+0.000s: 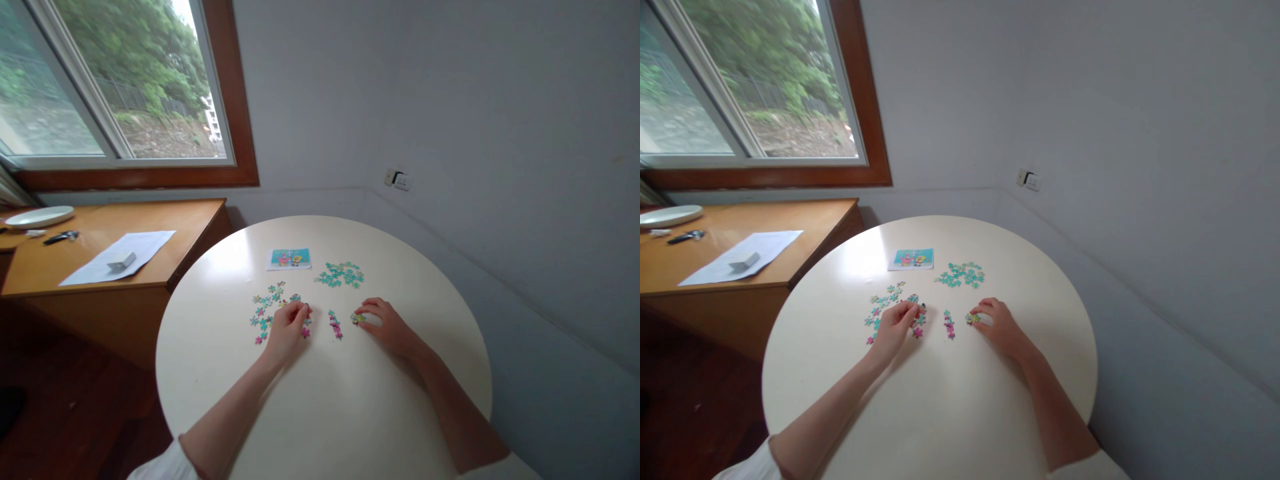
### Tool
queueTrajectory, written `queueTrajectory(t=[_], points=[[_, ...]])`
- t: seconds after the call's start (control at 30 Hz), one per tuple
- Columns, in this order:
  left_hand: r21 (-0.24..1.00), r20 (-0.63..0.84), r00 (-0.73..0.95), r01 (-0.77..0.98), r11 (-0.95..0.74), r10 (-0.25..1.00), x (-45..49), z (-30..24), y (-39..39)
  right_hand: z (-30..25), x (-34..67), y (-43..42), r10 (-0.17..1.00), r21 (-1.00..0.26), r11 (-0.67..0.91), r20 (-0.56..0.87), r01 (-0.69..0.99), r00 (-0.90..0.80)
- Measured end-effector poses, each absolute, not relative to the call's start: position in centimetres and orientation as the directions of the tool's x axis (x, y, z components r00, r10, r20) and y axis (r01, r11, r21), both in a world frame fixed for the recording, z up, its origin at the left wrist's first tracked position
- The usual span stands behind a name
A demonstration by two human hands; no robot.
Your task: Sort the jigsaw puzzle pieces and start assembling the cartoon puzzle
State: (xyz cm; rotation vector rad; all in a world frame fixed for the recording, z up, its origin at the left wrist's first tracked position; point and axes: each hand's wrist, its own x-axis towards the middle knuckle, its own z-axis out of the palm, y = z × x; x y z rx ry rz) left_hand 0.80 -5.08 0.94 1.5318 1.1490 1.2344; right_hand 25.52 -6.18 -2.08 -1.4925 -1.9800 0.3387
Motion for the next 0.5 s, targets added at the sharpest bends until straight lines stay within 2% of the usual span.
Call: queueTrajectory(t=[0.2, 0.37, 0.5], points=[[0.96, 0.226, 0.095, 0.15, -0.238, 0.97, 0.8, 1.0, -5.1, -1.9, 25.5, -6.1, 0.932, -0.567, 0.322, 0.332, 0.759, -0.148], [0.96, 0.228, 0.097, 0.141, -0.24, 0.969, 0.8, 0.9, -5.0, -1.6, 24.8, -6.1, 0.903, -0.578, 0.351, 0.417, 0.737, -0.103], [0.961, 0.224, 0.095, 0.143, -0.236, 0.97, 0.7, 0.8, -5.0, -1.5, 24.2, -6.2, 0.901, -0.55, 0.373, 0.407, 0.747, -0.15]])
